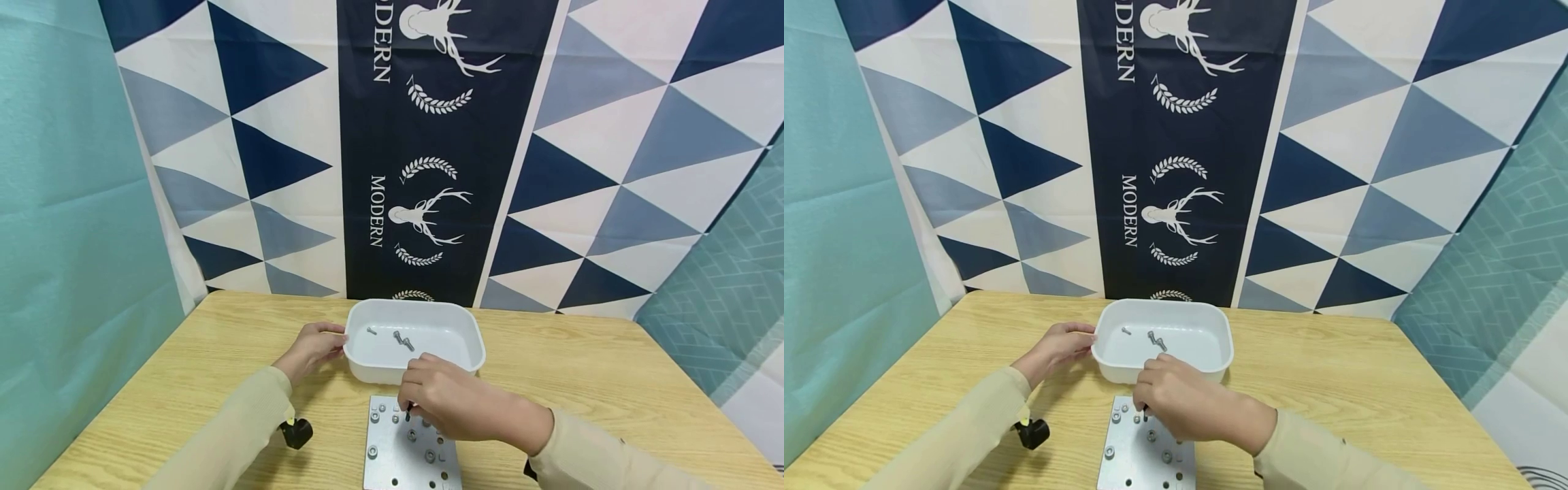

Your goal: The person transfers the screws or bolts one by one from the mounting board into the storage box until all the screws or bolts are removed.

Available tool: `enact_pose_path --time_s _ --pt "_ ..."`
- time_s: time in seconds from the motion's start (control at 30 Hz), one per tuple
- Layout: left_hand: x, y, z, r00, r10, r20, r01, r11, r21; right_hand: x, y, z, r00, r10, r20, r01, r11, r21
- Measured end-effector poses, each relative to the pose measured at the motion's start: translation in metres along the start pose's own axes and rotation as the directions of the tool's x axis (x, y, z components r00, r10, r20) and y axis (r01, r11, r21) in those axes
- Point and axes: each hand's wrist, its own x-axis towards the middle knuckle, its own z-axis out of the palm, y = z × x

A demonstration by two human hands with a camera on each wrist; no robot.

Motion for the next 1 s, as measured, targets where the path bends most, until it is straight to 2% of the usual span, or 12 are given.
enact_pose_path --time_s 0.5,0.77,1.0 --pt "0.0 0.0 -0.001 1.0 0.011 0.01 -0.011 1.0 0.002 0.003 0.013 0.001 1.0 0.019 -0.016 -0.02 0.999 -0.028" --pt "0.0 -0.001 -0.001 1.0 0.011 0.011 -0.011 1.0 0.014 0.004 0.021 0.0 0.999 0.045 0.016 -0.044 0.998 -0.036" --pt "0.0 0.001 -0.001 1.0 -0.004 0.011 0.004 1.0 0.011 0.006 0.027 -0.001 0.998 0.057 0.012 -0.056 0.997 -0.056"
